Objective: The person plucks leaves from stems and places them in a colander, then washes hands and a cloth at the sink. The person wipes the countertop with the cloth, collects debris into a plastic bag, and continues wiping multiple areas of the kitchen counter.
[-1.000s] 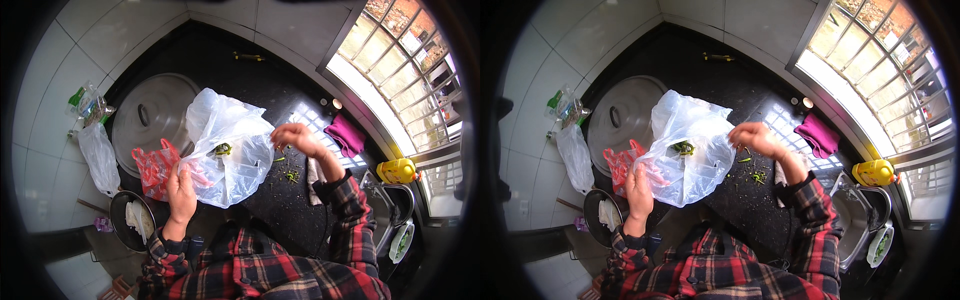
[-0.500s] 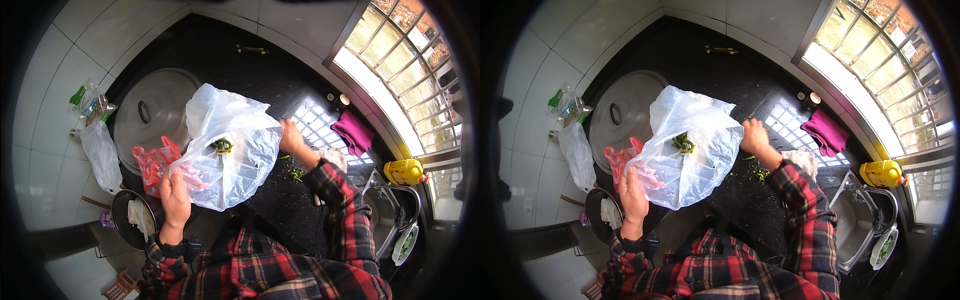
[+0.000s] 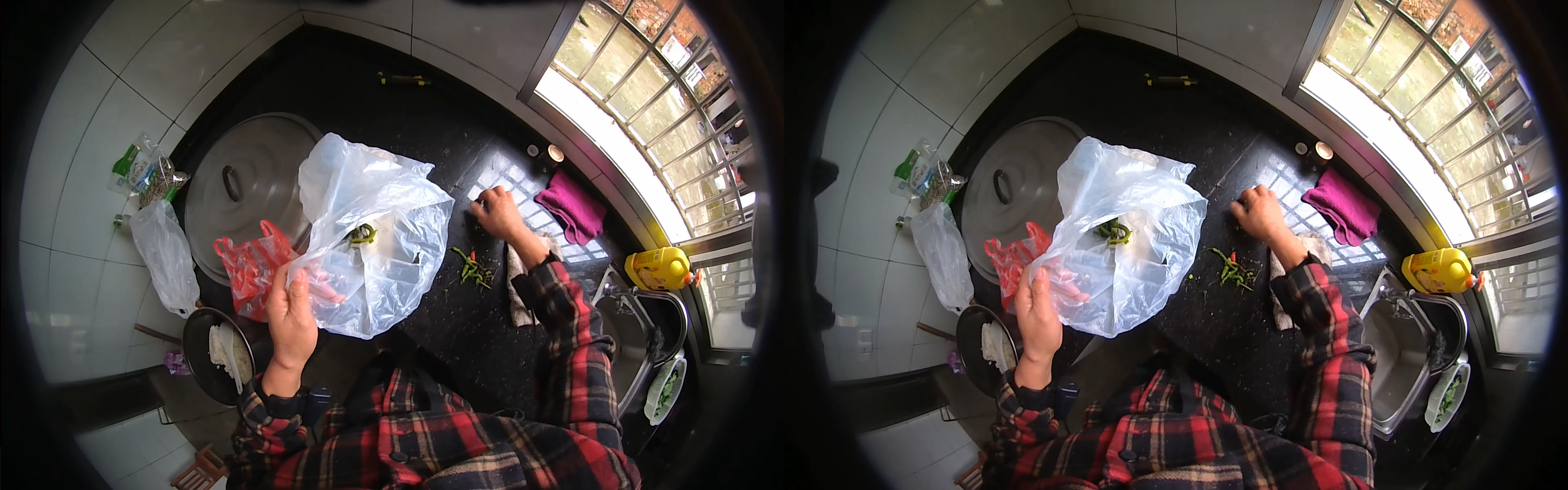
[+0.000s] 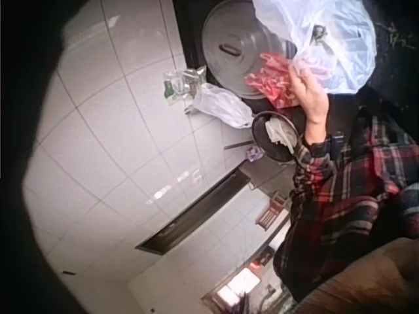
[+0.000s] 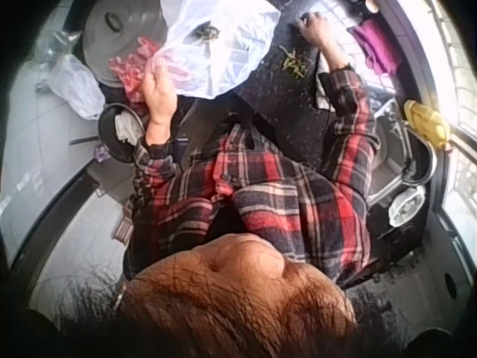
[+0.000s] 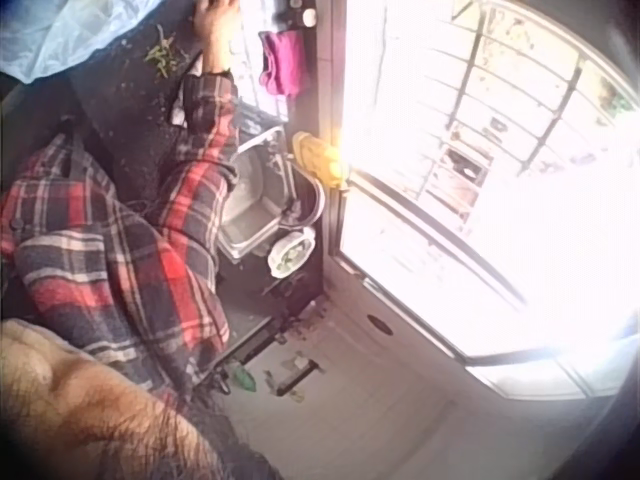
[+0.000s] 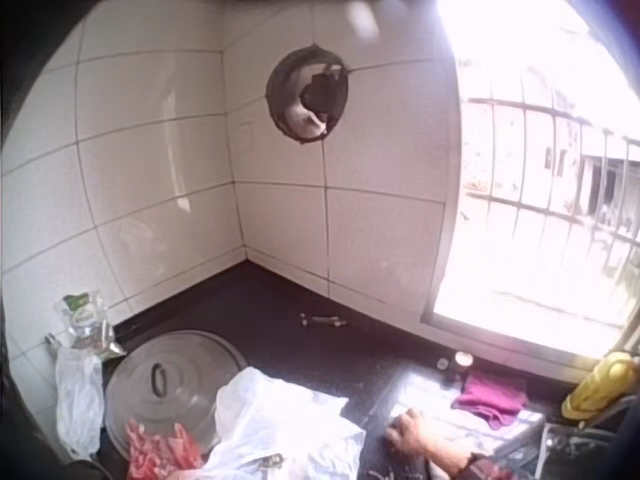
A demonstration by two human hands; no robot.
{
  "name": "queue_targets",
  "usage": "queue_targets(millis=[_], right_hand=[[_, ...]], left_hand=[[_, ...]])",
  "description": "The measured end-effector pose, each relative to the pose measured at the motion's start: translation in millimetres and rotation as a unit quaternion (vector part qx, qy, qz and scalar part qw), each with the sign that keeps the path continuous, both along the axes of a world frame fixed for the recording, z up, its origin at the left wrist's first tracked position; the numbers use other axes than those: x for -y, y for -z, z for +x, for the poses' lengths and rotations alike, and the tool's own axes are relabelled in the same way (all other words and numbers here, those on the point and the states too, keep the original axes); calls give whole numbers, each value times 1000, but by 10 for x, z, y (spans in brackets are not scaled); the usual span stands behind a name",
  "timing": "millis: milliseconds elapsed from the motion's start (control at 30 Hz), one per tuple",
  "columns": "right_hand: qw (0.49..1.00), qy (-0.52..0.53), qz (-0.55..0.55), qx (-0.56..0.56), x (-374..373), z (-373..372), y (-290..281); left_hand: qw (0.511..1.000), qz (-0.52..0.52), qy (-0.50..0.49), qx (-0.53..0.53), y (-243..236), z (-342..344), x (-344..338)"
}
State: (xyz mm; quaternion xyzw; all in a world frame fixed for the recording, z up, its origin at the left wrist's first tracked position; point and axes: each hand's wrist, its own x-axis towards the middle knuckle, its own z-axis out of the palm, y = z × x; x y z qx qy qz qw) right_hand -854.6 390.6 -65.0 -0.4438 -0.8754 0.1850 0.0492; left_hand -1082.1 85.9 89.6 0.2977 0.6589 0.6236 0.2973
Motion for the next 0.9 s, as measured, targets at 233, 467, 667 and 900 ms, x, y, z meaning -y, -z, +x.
queue_targets(millis=[233,467,667,900], right_hand=[[978,-177,98,52,988,205,25],[978,-166,117,-38,1053,354,414],[959,112,2,-260,886,158,-28],[924,-78,-129,-352,1123,-566,-984]], left_hand=[[999,-13,32,-24,-6,25,-28],[999,1,45,-4,38,73,-61],[999,7,39,10,36,119,-107],[998,13,60,30,13,214,-148]])
